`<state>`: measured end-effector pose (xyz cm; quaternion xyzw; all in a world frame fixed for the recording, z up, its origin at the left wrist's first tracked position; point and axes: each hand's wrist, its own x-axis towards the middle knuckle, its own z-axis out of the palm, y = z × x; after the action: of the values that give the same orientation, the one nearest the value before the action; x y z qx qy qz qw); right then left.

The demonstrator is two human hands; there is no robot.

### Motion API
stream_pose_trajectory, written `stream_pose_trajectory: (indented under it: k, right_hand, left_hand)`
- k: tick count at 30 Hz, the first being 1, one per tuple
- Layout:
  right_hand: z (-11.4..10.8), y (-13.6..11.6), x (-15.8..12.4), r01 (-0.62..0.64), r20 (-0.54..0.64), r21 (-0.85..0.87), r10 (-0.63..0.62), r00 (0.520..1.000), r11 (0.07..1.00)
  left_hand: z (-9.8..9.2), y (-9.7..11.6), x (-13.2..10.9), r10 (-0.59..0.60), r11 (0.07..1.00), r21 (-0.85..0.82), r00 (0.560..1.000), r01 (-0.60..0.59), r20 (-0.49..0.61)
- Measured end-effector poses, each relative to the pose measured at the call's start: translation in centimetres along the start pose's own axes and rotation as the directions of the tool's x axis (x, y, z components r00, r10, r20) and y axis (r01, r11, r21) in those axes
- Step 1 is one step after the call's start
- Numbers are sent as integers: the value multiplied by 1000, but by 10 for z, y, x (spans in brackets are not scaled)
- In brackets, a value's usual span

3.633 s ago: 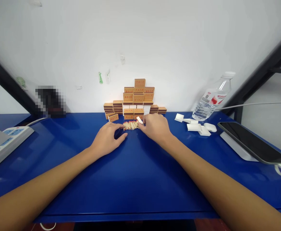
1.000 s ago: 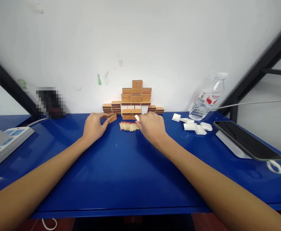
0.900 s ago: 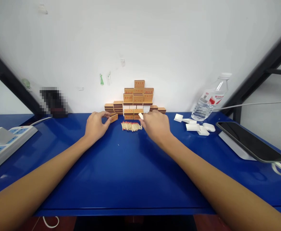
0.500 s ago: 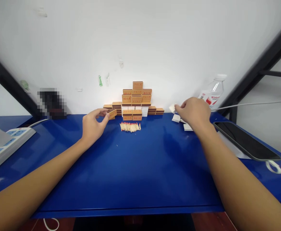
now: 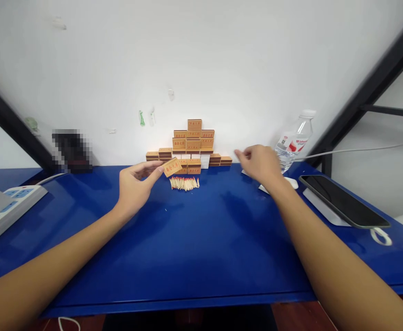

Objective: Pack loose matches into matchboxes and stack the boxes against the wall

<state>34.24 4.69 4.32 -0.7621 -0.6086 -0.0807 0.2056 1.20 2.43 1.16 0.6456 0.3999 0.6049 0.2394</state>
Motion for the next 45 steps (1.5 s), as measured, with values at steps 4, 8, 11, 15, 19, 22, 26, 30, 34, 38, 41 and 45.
stream_pose_trajectory:
  k: [4, 8, 11, 15, 19, 22, 26, 30, 34, 38, 41, 45]
  right_hand:
    - [13, -49, -34, 160, 180, 750, -431, 884, 642]
    - [23, -84, -68, -4, 260, 900, -531, 806, 435]
    - [24, -90, -77, -50, 252, 926, -515, 819, 374]
    - [25, -90, -76, -136, 267, 943, -449, 853, 302]
    - [28, -94, -78, -167, 260, 954, -415, 872, 247]
    - [28, -96, -80, -140, 220, 966, -412, 884, 217]
    - [26, -97, -82, -159, 237, 966, -445, 864, 206]
    - [25, -94, -79, -169, 255, 957, -405, 878, 235]
    - [27, -89, -73, -176, 266, 942, -315, 911, 285]
    - [30, -81, -62, -214, 290, 932, -248, 924, 293]
    - [35, -66, -46, -226, 282, 909, -117, 952, 349]
    - [38, -32, -13, -252, 209, 827, 142, 968, 503]
  left_hand:
    - [6, 2, -7, -227, 948, -196, 965, 250, 134]
    - [8, -2, -9, -211, 950, -173, 944, 259, 252]
    - [7, -2, -12, -49, 997, -41, 961, 62, 272]
    - [5, 1, -16, 346, 892, 192, 892, -408, 290]
    - [3, -2, -16, 409, 842, 263, 875, -471, 260]
    - [1, -4, -13, 384, 852, 274, 889, -445, 249]
    - [1, -6, -11, 419, 835, 265, 870, -482, 261]
    - [0, -7, -12, 403, 824, 307, 874, -475, 271]
    - [-1, -10, -10, 371, 823, 348, 889, -448, 267]
    - [-1, -13, -8, 319, 836, 378, 912, -399, 258]
    - [-2, -17, -7, 283, 846, 394, 928, -360, 241]
    - [-2, -18, -7, 260, 847, 408, 934, -342, 243]
